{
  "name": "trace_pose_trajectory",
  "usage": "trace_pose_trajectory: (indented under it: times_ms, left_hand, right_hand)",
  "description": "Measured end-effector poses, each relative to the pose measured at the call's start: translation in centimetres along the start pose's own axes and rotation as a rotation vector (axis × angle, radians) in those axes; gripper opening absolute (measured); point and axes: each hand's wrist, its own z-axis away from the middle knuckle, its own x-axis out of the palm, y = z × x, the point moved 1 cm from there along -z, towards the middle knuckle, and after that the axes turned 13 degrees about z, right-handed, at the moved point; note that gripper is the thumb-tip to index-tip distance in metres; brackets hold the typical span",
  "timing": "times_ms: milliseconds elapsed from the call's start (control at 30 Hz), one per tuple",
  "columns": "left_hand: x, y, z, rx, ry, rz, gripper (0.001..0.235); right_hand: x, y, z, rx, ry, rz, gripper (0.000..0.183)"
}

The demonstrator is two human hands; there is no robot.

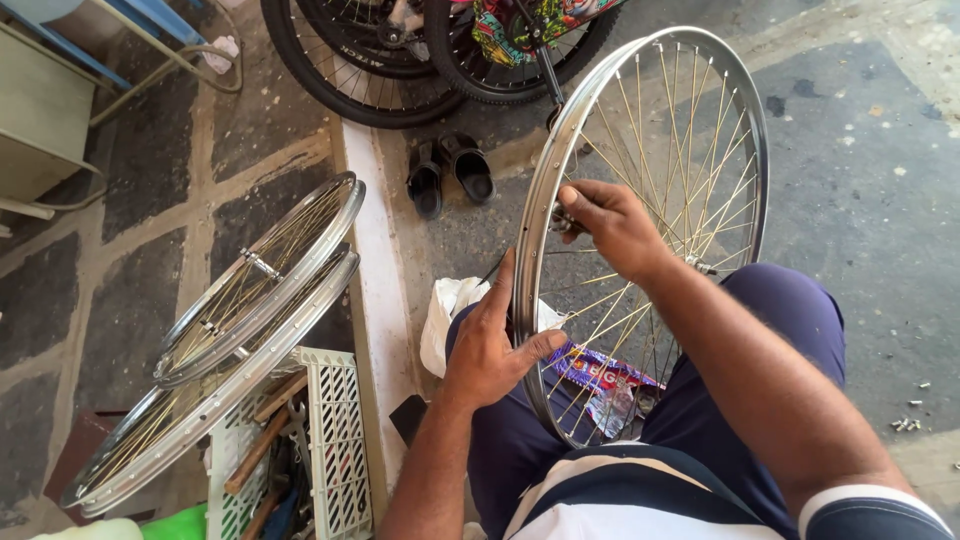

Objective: The person sits on the ground and uses a small metal tool to tighten the nipples on the rim of a bicycle wheel. They rotate the wheel periodically to access different spokes and continue the adjustment process throughout the clip.

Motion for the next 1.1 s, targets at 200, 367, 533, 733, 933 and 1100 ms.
trace_pose_trajectory:
  times_ms: [200, 367, 533, 733, 933, 1100]
  left_hand:
    - [0.0, 0.1, 0.1, 0.020, 0.005, 0.032, 0.111]
    - [0.1, -0.4, 0.1, 0.019, -0.003, 0.035, 0.102]
    - [0.7, -0.2, 0.7, 0.024, 0.016, 0.082, 0.086]
    - [0.8, -0.3, 0.7, -0.015, -0.003, 0.142, 0.086]
    - [1.3, -0.5, 0.8, 0.090, 0.001, 0.107, 0.079]
    - [1.1, -1.4, 0.7, -0.175, -0.045, 0.167, 0.096]
  right_hand:
    - [-0.5, -1.3, 1.9, -0.063, -0.006, 0.169, 0.045]
    - [-0.2, -1.2, 1.9, -0.340, 0.263, 0.594, 0.031]
    - [1.1, -1.9, 1.7, -0.812, 0.675, 1.159, 0.041]
    - [-2.8, -1.2, 3.2, -0.545, 0.042, 0.397, 0.029]
    - [-3.9, -2.7, 1.1, -0.286, -0.327, -0.123, 0.044]
    - [-4.2, -2.8, -0.4, -0.319, -0.484, 0.184, 0.037]
